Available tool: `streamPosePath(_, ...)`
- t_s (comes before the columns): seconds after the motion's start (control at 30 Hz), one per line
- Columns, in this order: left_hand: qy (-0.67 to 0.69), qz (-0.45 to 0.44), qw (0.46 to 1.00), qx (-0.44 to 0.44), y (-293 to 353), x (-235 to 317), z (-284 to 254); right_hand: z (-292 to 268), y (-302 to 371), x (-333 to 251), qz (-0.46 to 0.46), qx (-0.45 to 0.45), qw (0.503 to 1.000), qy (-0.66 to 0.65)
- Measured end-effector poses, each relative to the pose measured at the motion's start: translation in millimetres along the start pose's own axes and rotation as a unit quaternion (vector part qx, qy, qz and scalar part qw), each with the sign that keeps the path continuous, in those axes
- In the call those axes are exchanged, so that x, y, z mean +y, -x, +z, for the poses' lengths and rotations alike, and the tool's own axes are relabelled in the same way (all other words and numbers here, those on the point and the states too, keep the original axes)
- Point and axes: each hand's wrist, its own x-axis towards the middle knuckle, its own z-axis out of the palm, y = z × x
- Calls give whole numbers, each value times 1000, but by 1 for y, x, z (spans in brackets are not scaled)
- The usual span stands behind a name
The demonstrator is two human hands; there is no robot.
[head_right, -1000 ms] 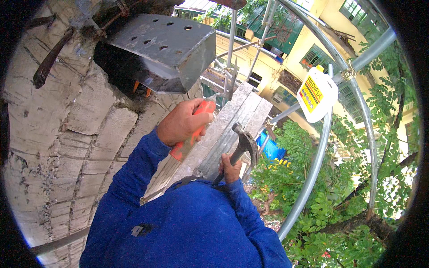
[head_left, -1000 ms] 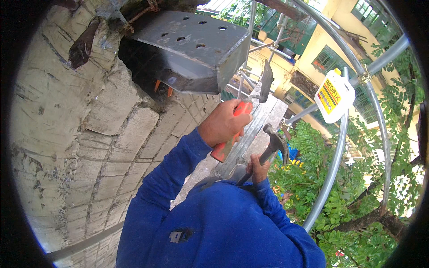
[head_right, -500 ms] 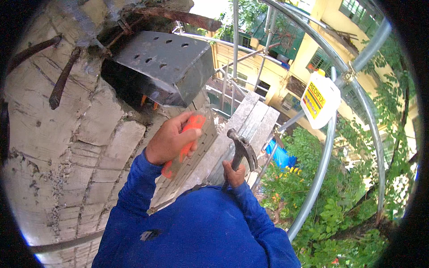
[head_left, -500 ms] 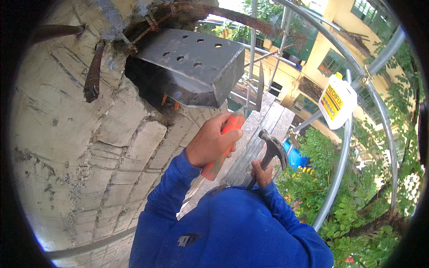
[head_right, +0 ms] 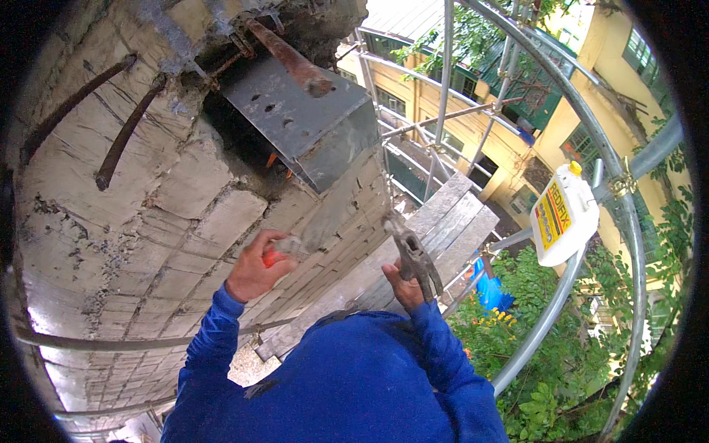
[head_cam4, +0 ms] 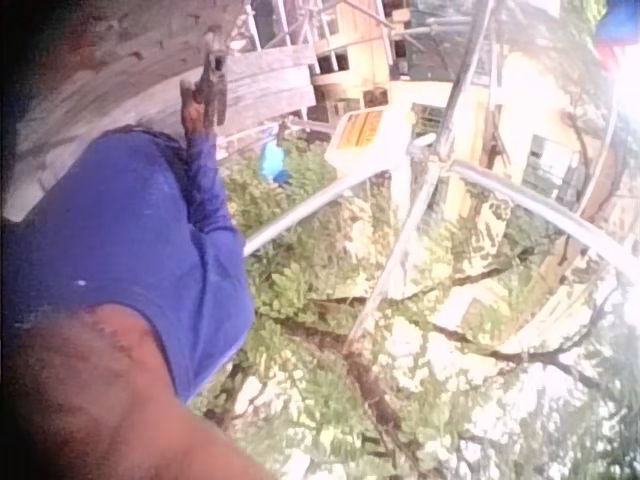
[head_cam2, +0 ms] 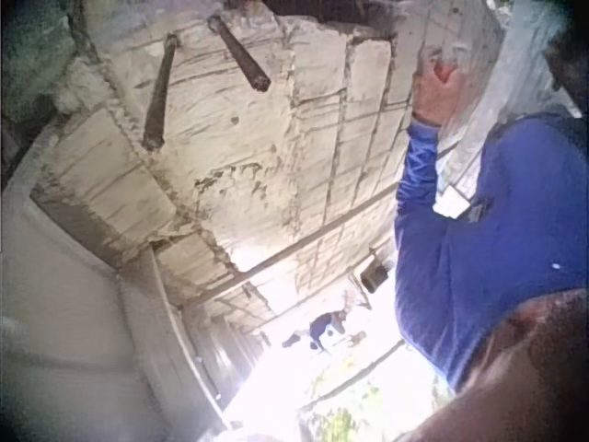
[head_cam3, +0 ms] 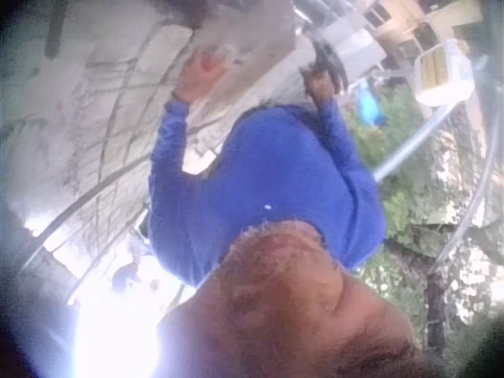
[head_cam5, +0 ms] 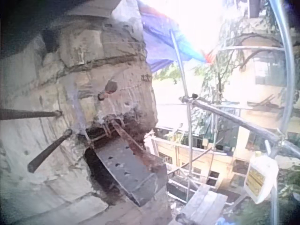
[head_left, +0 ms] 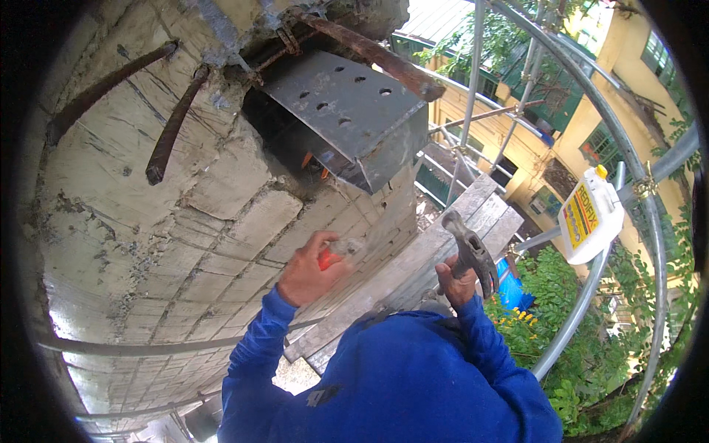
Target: The person stands on scaffolding and uses a hammer and chisel to chip away at a concrete wall. They repeatedly strike the chisel to remove pieces of the wall surface, focusing on a specific area near a metal fixture.
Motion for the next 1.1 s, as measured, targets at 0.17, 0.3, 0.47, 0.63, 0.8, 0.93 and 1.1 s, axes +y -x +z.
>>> streamPosePath(0.17,-133,32,988,74,-14,-18,-21,16,-47,8,-123,-78,988,57)
streamPosePath(0.3,-174,54,973,140,-33,-19,-30,33,-80,-13,-146,-74,986,-20)
streamPosePath(0.47,-193,21,970,149,-40,-12,-25,39,-100,-37,-174,-77,973,-128)
streamPosePath(0.63,-236,34,955,176,-58,-17,-22,55,-108,27,-131,-128,973,-137)
streamPosePath(0.8,-192,-27,970,144,-63,-10,-22,75,-109,91,-140,-104,983,-56)
streamPosePath(0.93,-190,0,968,165,-58,-14,-19,48,-124,41,-329,-93,937,67)
streamPosePath(1.1,-173,-11,970,169,-57,-10,-18,29,-122,-23,-241,-159,930,-226)
